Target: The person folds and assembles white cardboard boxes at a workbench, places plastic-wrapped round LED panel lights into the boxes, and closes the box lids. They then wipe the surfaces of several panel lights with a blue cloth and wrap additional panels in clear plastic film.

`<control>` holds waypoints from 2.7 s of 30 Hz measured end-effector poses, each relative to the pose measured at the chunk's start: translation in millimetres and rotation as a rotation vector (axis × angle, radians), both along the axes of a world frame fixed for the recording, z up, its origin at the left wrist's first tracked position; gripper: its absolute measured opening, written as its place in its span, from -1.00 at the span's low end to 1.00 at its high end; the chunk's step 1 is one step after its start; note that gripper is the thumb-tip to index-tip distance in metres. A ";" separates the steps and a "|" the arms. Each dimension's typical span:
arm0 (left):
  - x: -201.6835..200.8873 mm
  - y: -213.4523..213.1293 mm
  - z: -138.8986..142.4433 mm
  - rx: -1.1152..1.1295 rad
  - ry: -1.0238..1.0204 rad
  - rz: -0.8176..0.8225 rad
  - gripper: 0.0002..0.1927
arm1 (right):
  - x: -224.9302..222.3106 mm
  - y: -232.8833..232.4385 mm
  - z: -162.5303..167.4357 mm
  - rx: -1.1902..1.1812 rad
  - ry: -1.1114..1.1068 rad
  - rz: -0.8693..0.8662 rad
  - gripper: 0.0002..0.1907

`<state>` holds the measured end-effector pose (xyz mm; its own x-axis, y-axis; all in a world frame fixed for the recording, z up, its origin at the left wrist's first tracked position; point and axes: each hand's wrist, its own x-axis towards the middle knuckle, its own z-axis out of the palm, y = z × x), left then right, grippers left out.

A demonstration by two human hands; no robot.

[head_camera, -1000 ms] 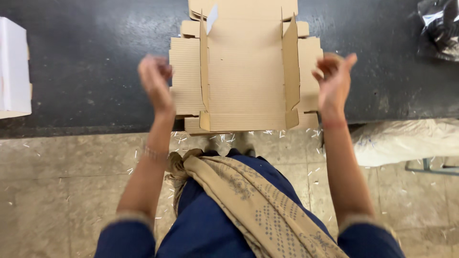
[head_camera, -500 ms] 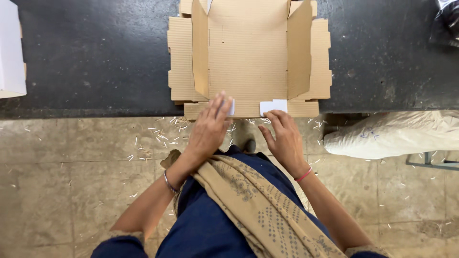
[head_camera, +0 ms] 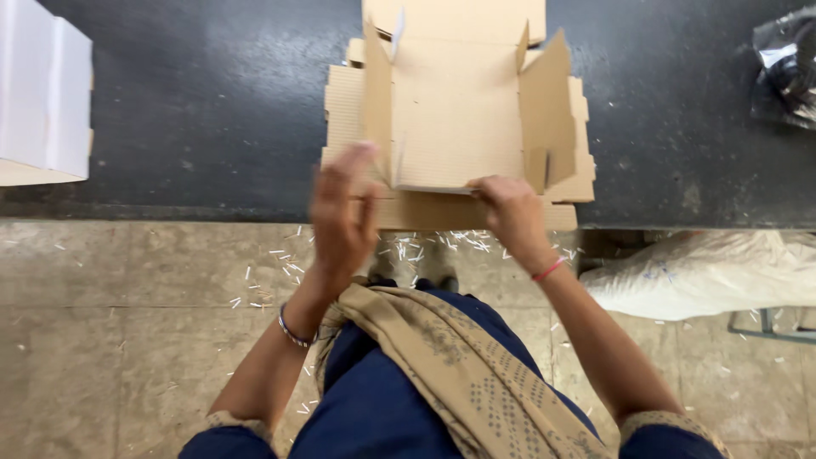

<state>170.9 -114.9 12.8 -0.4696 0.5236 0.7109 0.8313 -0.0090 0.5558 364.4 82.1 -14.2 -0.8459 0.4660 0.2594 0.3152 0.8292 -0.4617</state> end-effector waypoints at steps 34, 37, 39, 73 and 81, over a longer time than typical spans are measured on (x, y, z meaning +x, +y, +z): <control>-154.4 163.2 -101.6 0.027 -1.053 -0.419 -0.33 | -53.9 -17.0 22.0 0.165 -0.323 0.281 -0.30; -158.1 152.5 -102.4 -0.043 -0.897 -0.520 -0.27 | -65.8 -16.9 16.6 0.154 -0.456 0.299 -0.38; -156.9 148.6 -97.7 -0.176 -0.928 -0.525 -0.27 | -68.6 -13.0 10.8 0.145 -0.512 0.296 -0.48; -31.7 101.6 -55.4 -0.204 0.275 -0.294 -0.37 | -46.8 -12.7 -37.3 0.290 -0.091 -0.323 -0.74; -87.9 161.1 -68.3 -0.612 0.385 -0.607 -0.68 | -56.5 -10.1 -41.9 0.168 -0.106 -0.434 -0.74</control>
